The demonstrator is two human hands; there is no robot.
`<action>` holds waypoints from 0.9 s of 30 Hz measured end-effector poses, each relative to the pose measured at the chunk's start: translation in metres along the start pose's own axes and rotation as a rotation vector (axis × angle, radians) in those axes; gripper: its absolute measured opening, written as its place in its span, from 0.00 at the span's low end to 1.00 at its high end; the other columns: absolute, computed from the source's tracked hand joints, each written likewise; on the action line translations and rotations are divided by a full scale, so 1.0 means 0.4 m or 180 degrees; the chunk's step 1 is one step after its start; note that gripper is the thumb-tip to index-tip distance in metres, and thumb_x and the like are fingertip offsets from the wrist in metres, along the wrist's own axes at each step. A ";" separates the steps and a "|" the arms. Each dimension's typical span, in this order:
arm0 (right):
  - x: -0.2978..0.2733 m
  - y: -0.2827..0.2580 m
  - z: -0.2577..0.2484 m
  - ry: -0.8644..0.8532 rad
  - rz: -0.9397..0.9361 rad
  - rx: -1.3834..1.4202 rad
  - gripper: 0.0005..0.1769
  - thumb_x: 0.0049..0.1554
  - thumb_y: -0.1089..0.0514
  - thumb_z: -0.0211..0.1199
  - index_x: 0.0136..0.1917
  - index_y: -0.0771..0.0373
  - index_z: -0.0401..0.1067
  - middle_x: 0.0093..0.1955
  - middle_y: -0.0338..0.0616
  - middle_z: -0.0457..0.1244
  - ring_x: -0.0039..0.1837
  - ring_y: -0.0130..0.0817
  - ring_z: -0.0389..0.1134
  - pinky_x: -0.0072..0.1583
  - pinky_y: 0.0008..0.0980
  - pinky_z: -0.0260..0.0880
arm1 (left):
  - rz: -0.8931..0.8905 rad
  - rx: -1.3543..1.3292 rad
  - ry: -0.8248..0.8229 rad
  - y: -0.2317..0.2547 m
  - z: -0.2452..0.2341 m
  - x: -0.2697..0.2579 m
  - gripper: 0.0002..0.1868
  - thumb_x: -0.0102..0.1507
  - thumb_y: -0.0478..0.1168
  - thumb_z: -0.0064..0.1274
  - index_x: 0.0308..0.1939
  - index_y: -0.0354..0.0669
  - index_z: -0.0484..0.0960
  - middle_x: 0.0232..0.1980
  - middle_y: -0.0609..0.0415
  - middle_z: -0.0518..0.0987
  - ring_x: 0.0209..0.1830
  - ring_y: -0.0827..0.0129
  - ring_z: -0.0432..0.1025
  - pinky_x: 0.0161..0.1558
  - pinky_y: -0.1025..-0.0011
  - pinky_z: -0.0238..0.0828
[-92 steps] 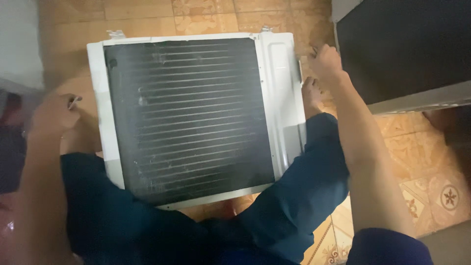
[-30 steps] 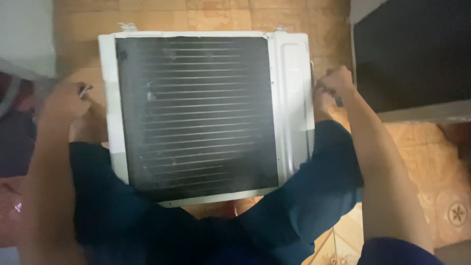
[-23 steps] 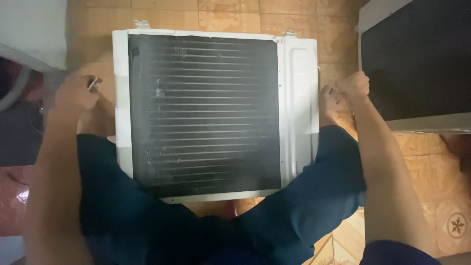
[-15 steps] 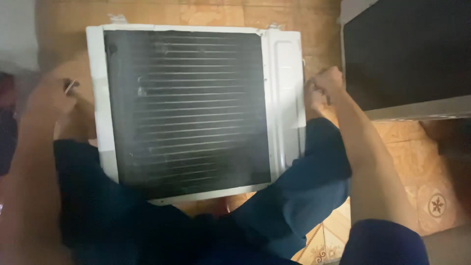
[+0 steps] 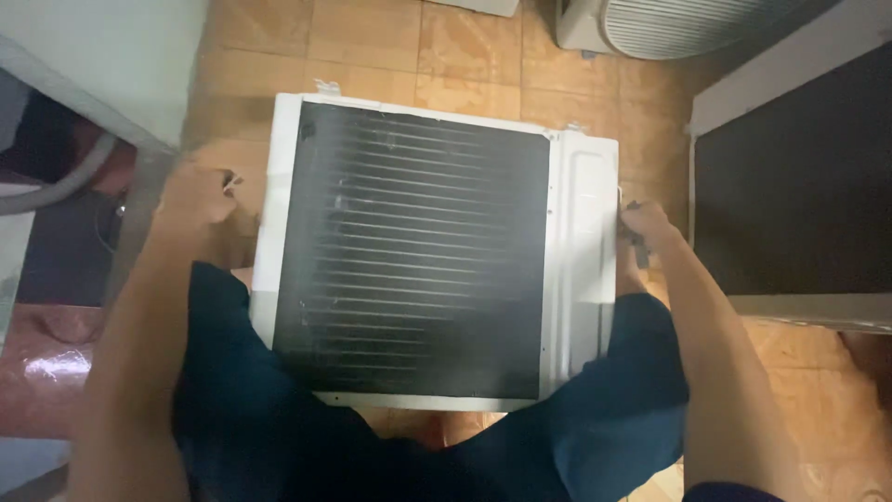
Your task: Cleaning the metal fins of an appliance component using small abrasive pads
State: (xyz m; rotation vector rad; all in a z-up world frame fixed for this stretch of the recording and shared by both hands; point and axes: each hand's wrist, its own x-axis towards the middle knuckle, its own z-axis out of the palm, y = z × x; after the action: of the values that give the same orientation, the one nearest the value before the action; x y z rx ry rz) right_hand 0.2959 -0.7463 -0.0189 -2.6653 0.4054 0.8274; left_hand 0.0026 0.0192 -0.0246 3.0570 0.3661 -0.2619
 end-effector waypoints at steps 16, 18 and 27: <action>-0.091 -0.044 -0.073 0.0175 -0.0356 0.0021 0.13 0.56 0.57 0.64 0.44 0.73 0.78 0.36 0.55 0.69 0.35 0.42 0.67 0.40 0.36 0.69 | -0.0478 -0.0301 -0.0339 0.078 -0.106 -0.030 0.24 0.58 0.40 0.56 0.59 0.47 0.85 0.55 0.47 0.84 0.54 0.49 0.77 0.53 0.54 0.74; -0.075 -0.027 -0.072 0.0165 -0.0260 0.0230 0.12 0.56 0.58 0.64 0.44 0.72 0.77 0.34 0.54 0.68 0.32 0.38 0.66 0.36 0.33 0.67 | -0.0662 -0.0375 -0.0425 0.091 -0.109 -0.039 0.22 0.59 0.39 0.56 0.58 0.43 0.85 0.56 0.42 0.83 0.55 0.46 0.76 0.54 0.52 0.72; -0.039 0.045 -0.081 0.0714 -0.0686 -0.0959 0.25 0.56 0.46 0.63 0.59 0.66 0.78 0.56 0.62 0.70 0.55 0.60 0.71 0.56 0.50 0.72 | -0.0494 0.0120 -0.0235 0.055 -0.052 -0.020 0.23 0.60 0.45 0.53 0.60 0.54 0.85 0.59 0.42 0.81 0.54 0.43 0.74 0.51 0.50 0.75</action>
State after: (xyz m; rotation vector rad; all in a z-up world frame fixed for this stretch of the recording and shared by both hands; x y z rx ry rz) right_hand 0.2929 -0.7723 0.0116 -3.0250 0.0412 0.5638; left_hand 0.0036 -0.0024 -0.0022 3.0484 0.6017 -0.3919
